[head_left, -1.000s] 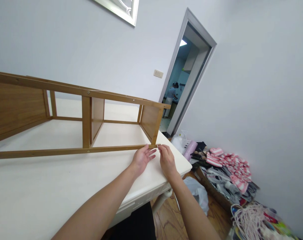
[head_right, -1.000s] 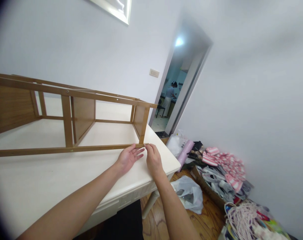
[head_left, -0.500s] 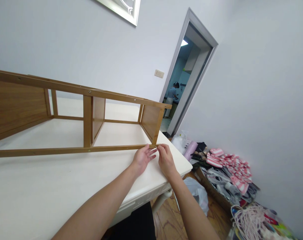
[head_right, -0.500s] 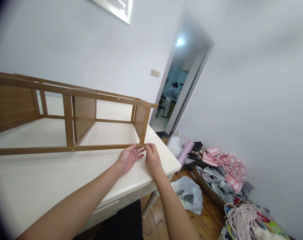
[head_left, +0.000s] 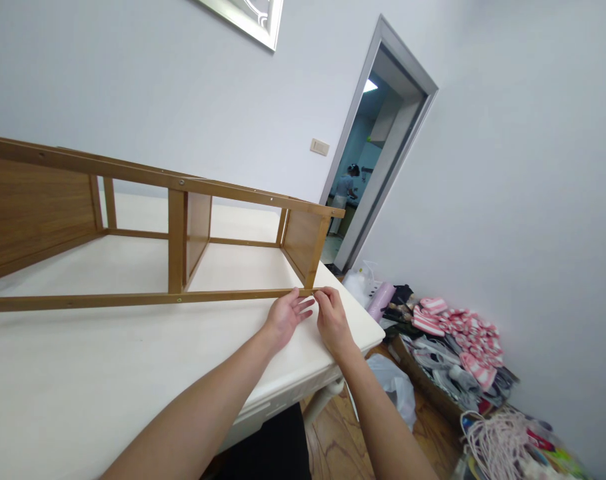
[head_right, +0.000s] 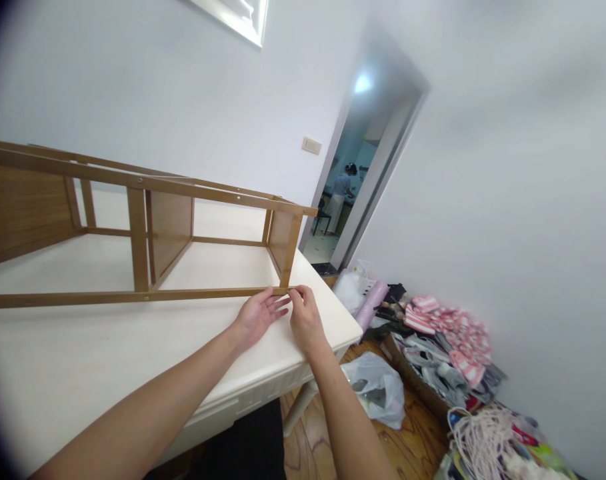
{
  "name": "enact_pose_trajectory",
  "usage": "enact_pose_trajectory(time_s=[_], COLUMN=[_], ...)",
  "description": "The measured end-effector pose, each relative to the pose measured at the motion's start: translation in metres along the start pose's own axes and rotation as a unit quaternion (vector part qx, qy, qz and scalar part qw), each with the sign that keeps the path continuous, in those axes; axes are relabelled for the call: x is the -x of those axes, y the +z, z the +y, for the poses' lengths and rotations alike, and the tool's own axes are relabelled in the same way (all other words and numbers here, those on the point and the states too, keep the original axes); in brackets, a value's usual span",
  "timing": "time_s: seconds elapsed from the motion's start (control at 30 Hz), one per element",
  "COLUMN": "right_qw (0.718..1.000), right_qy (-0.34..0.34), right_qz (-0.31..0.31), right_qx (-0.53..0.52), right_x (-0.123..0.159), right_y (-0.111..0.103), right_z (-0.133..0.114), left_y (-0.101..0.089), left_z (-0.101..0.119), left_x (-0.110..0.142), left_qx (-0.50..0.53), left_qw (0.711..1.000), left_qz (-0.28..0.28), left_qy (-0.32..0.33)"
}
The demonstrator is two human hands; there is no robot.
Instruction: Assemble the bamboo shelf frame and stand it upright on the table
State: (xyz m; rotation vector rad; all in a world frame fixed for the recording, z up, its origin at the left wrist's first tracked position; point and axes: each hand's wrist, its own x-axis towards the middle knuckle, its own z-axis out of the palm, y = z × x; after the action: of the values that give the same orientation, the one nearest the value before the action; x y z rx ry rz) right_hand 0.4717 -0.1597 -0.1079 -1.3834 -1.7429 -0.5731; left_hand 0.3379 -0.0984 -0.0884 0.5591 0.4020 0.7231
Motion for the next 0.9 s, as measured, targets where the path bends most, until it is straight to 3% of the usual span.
enact_pose_trajectory(time_s=[0.53, 0.9], right_qw=[0.998, 0.997], right_qy=[-0.027, -0.022], right_qz=[0.002, 0.063], right_qx=[0.059, 0.027], right_x=[0.0046, -0.0032], right_y=[-0.0016, -0.0053], right_z=[-0.0007, -0.0074], left_y=[0.0009, 0.0005], left_z=[0.0004, -0.0001], left_x=[0.0013, -0.0001], left_qx=[-0.013, 0.0], left_qw=[1.0, 1.0], left_qz=[-0.012, -0.015], left_qy=[-0.004, -0.007])
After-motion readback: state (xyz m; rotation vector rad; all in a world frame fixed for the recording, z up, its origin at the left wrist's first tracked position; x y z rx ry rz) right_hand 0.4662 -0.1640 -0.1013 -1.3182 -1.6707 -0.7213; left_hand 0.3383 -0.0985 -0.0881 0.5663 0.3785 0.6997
